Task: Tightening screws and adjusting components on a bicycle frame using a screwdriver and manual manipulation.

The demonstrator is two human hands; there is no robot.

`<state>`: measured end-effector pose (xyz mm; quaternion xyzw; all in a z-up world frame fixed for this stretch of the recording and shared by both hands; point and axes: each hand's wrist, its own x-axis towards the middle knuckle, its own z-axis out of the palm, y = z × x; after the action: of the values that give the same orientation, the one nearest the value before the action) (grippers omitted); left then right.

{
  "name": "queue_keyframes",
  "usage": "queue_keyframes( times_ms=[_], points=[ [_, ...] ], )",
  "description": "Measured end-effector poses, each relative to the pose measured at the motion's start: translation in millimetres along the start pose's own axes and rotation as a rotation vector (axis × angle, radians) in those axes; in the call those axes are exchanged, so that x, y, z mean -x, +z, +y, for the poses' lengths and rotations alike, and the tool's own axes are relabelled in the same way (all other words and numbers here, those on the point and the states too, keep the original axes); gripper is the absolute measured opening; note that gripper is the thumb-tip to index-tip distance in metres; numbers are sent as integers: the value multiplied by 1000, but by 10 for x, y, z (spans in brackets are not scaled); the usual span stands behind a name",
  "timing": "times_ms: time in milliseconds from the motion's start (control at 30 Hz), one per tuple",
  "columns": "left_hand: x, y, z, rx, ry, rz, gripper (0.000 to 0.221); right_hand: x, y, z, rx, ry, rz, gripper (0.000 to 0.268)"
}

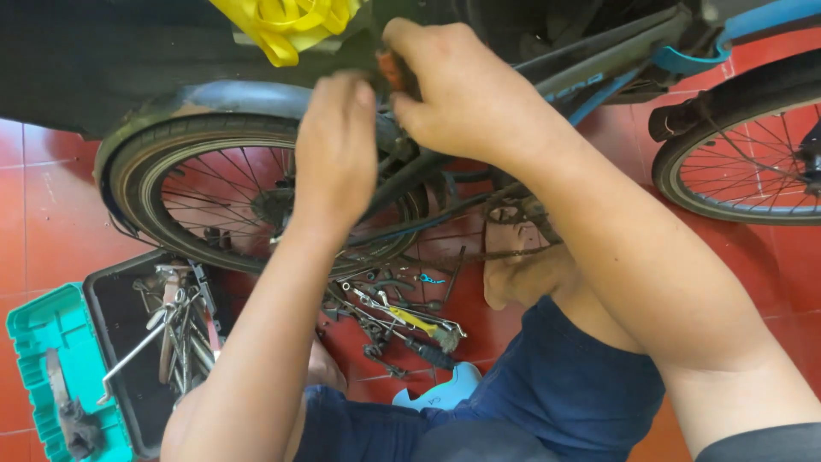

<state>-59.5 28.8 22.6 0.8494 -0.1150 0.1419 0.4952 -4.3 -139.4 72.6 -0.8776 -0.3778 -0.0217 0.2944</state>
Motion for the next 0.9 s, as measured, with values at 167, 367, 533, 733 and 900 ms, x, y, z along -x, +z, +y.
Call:
queue_keyframes(
  times_ms=[167,367,533,733,900],
  points=[
    [278,194,-434,-714,340,-67,54,-62,31,-120,33,71,63,30],
    [179,238,-542,-609,316,-224,54,-148,190,-121,31,334,-134,19],
    [248,273,-755,-744,391,-264,49,-219,361,-64,141,339,-121,13],
    [207,298,-805,-761,371,-288,35,-228,332,-191,185,417,-179,39],
    [214,351,-860,-748,365,-285,24,-196,377,-86,174,422,-169,43]
  ],
)
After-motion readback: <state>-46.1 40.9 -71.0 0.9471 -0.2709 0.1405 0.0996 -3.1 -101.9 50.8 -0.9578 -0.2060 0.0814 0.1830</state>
